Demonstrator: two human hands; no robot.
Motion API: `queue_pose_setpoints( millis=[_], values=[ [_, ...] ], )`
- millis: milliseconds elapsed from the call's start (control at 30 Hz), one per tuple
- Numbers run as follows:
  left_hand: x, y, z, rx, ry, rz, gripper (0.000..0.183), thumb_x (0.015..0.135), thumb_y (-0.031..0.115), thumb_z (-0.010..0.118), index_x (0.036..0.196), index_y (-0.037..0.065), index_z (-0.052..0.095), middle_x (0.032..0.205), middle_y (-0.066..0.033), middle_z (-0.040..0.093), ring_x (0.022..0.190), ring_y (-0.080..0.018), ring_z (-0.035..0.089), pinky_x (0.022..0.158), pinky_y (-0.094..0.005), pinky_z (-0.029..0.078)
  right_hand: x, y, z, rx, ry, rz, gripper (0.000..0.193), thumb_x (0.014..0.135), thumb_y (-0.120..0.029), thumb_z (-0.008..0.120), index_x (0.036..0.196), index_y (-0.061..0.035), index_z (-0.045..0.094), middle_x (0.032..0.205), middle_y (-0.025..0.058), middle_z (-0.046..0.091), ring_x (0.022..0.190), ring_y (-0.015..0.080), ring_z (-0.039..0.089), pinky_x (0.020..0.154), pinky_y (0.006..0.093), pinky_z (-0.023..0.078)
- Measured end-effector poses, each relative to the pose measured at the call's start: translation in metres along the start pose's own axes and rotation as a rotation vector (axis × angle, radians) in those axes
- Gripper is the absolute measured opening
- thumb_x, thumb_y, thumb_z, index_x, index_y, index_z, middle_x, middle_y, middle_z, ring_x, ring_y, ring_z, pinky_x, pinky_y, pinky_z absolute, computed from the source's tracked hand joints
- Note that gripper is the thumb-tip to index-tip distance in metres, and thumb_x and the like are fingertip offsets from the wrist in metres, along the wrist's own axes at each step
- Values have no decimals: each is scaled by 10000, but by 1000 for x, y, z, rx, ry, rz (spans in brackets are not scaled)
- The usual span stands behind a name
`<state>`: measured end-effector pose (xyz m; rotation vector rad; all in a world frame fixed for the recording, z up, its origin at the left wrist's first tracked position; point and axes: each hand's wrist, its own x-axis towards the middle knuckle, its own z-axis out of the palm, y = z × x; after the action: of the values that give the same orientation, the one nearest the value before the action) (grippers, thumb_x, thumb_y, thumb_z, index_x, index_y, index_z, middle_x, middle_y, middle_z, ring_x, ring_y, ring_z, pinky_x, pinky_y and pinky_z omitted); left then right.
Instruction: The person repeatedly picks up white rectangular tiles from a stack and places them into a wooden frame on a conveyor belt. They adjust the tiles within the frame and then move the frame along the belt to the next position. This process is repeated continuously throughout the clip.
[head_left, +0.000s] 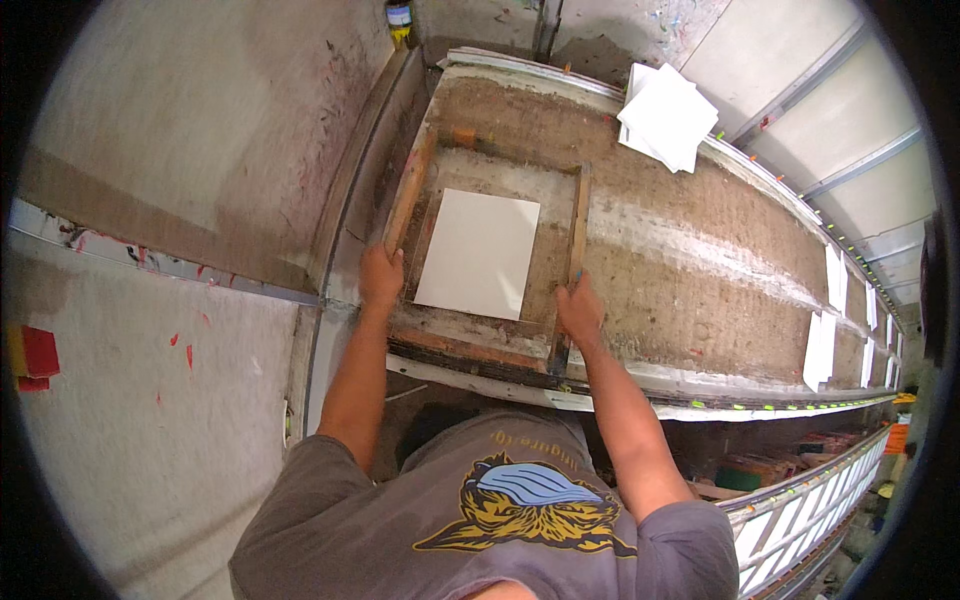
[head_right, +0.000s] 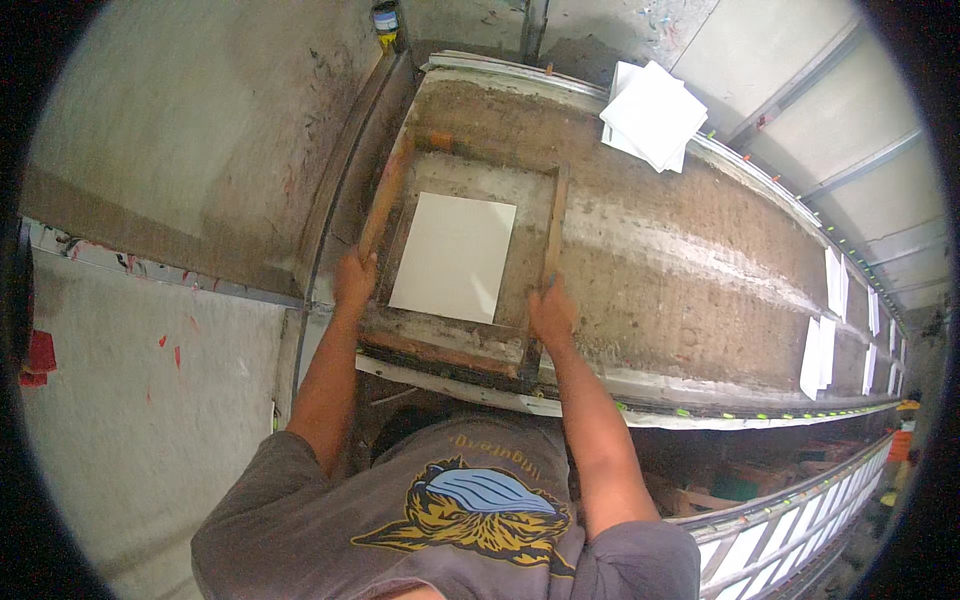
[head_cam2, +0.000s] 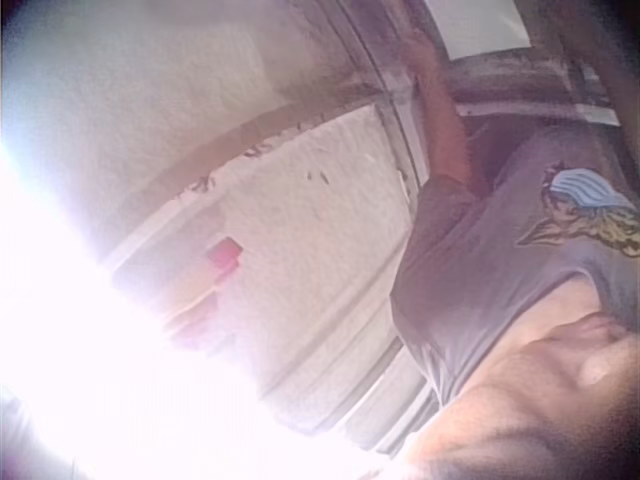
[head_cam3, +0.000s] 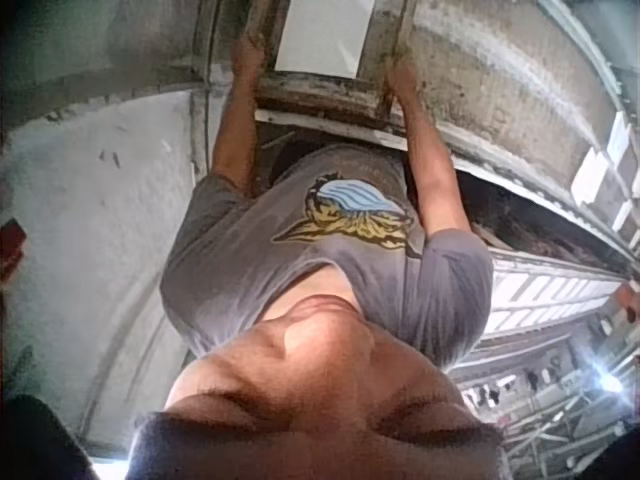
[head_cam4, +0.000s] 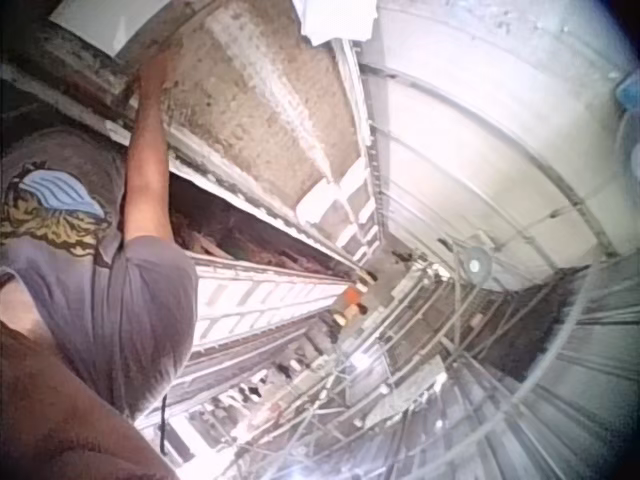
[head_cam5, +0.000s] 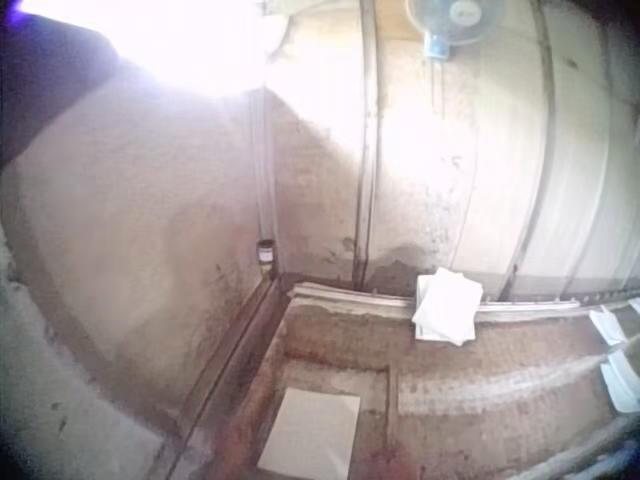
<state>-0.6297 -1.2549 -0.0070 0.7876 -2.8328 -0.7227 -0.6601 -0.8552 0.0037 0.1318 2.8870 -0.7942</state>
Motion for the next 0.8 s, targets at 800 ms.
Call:
queue_pose_setpoints(
  millis=[800],
  values=[
    [-130, 197, 105, -557, -212, 125, 628, 926, 497, 712, 1346, 33, 658, 971, -144, 601, 862, -253, 595, 774, -391, 489, 16, 238, -162, 11, 245, -20, 668, 857, -312, 691, 1402, 20, 490, 903, 312, 699, 862, 488, 685, 750, 557, 514]
  ],
)
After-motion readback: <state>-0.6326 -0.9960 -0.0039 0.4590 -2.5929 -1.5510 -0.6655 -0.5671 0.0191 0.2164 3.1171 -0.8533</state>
